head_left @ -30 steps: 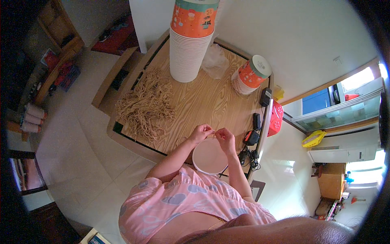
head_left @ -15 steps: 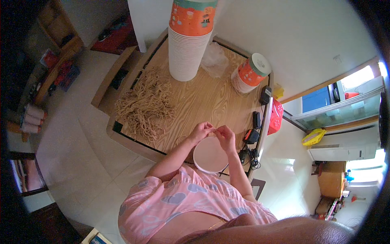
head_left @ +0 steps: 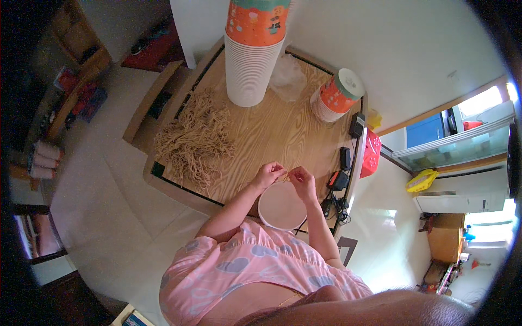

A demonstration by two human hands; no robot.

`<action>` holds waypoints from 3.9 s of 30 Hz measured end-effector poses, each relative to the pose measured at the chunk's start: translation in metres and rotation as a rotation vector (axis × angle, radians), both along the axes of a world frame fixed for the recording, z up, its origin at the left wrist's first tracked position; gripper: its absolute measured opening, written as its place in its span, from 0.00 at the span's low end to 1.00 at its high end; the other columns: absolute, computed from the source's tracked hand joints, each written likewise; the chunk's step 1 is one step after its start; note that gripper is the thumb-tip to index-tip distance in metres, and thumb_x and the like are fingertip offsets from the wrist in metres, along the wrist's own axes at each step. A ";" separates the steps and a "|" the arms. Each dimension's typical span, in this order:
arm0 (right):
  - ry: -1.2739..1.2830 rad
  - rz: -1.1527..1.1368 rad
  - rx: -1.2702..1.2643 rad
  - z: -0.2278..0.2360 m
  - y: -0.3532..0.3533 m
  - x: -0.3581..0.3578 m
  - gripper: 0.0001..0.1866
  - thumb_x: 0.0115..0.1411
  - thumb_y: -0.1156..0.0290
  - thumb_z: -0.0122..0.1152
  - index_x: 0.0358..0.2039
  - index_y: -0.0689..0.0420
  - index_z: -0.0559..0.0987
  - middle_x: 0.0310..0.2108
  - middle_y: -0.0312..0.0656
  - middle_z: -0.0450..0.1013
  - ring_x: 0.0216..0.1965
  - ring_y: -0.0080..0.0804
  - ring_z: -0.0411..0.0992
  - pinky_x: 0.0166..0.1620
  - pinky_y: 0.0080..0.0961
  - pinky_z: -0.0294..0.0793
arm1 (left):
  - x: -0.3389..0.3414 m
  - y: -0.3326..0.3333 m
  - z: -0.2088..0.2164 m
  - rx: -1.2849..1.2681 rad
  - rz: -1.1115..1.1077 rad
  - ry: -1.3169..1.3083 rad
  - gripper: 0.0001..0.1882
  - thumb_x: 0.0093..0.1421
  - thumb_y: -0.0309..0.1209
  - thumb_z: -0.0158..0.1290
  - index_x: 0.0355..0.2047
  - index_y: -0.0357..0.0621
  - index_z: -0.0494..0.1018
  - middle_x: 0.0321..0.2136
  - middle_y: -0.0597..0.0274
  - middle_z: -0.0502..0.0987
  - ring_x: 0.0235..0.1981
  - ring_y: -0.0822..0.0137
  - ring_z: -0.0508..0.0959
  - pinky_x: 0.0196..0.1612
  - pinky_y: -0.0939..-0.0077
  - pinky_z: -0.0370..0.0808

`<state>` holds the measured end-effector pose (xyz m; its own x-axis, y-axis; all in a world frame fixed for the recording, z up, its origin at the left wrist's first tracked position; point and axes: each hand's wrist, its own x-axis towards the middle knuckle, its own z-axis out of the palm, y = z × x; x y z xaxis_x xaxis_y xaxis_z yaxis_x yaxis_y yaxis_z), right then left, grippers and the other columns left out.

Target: Placing shredded paper into a container for packaging or display.

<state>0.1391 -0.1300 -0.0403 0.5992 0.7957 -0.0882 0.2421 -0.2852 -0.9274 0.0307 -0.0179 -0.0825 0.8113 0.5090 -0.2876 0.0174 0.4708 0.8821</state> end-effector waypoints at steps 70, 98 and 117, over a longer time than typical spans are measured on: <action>-0.002 0.017 -0.087 0.019 0.001 -0.006 0.06 0.50 0.73 0.58 0.30 0.60 0.77 0.25 0.40 0.75 0.28 0.23 0.72 0.32 0.21 0.71 | -0.003 -0.005 0.008 0.261 0.091 0.125 0.06 0.53 0.29 0.54 0.25 0.38 0.73 0.18 0.69 0.73 0.20 0.79 0.70 0.23 0.84 0.67; 0.111 -0.024 -0.024 0.006 0.003 -0.002 0.07 0.51 0.73 0.57 0.30 0.61 0.76 0.22 0.39 0.73 0.27 0.21 0.70 0.33 0.20 0.70 | -0.005 -0.009 -0.004 0.468 0.086 0.156 0.04 0.47 0.24 0.55 0.22 0.39 0.70 0.18 0.65 0.74 0.20 0.77 0.71 0.23 0.81 0.68; 0.038 0.038 -0.234 0.004 0.000 0.007 0.07 0.51 0.71 0.57 0.26 0.63 0.75 0.20 0.35 0.71 0.24 0.18 0.66 0.29 0.19 0.66 | -0.013 -0.014 0.004 0.601 0.130 0.086 0.05 0.46 0.26 0.55 0.21 0.40 0.70 0.18 0.64 0.74 0.16 0.74 0.70 0.20 0.79 0.66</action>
